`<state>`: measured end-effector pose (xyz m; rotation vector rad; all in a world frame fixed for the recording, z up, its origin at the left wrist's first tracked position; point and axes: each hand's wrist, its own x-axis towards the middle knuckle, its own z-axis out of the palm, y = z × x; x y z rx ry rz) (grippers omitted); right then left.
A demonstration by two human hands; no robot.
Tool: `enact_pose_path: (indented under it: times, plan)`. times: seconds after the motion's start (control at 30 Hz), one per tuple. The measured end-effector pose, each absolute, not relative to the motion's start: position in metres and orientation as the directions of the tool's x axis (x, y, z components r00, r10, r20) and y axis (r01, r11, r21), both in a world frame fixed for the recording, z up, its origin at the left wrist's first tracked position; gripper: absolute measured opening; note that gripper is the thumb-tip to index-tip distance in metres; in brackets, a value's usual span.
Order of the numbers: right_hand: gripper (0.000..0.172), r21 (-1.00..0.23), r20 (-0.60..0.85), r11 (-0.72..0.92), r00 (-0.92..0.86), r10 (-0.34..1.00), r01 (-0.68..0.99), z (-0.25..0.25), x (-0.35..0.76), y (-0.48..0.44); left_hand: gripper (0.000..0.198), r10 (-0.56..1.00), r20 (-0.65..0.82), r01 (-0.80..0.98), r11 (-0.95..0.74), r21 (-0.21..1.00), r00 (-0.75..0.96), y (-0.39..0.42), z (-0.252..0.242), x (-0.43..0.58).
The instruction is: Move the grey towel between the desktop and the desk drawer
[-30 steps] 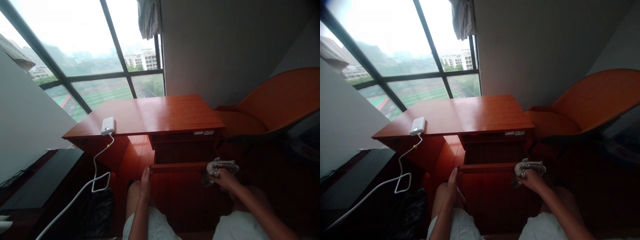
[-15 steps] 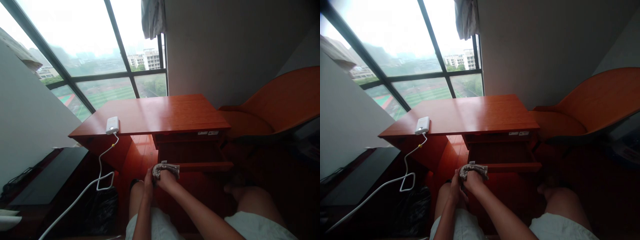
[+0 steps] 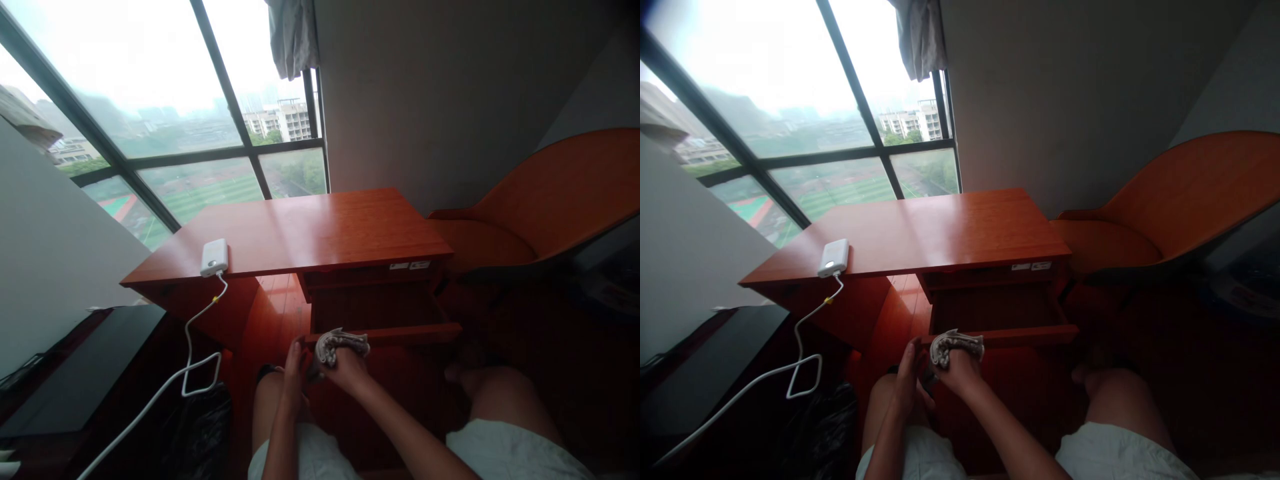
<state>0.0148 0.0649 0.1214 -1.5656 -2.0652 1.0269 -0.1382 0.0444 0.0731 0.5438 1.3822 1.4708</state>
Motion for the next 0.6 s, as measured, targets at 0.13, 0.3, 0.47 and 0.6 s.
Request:
enact_pose_path:
  times: [0.13, 0.3, 0.47, 0.6]
  plan:
    - [0.032, -0.752, -0.093, 0.053, -0.185, 0.978, 0.658, 0.107, 0.074, 0.061, 0.055, 0.875, -0.257, -0.318, 0.126, 0.940, -0.411, 0.044, 0.070, -0.139]
    - [0.036, -0.826, -0.142, -0.199, 0.147, 0.979, 0.528, 0.077, 0.139, 0.054, 0.049, 0.870, -0.261, -0.335, 0.119, 0.935, -0.419, 0.045, 0.069, -0.138]
    - [0.064, -0.908, -0.283, -0.398, 0.507, 0.814, 0.133, 0.056, 0.164, 0.050, 0.050, 0.856, -0.270, -0.313, 0.135, 0.940, -0.441, 0.047, 0.070, -0.137]
    - [0.077, -0.922, -0.354, -0.373, 0.625, 0.695, -0.107, 0.051, 0.168, 0.059, 0.057, 0.839, -0.288, -0.303, 0.156, 0.940, -0.462, 0.050, 0.073, -0.135]
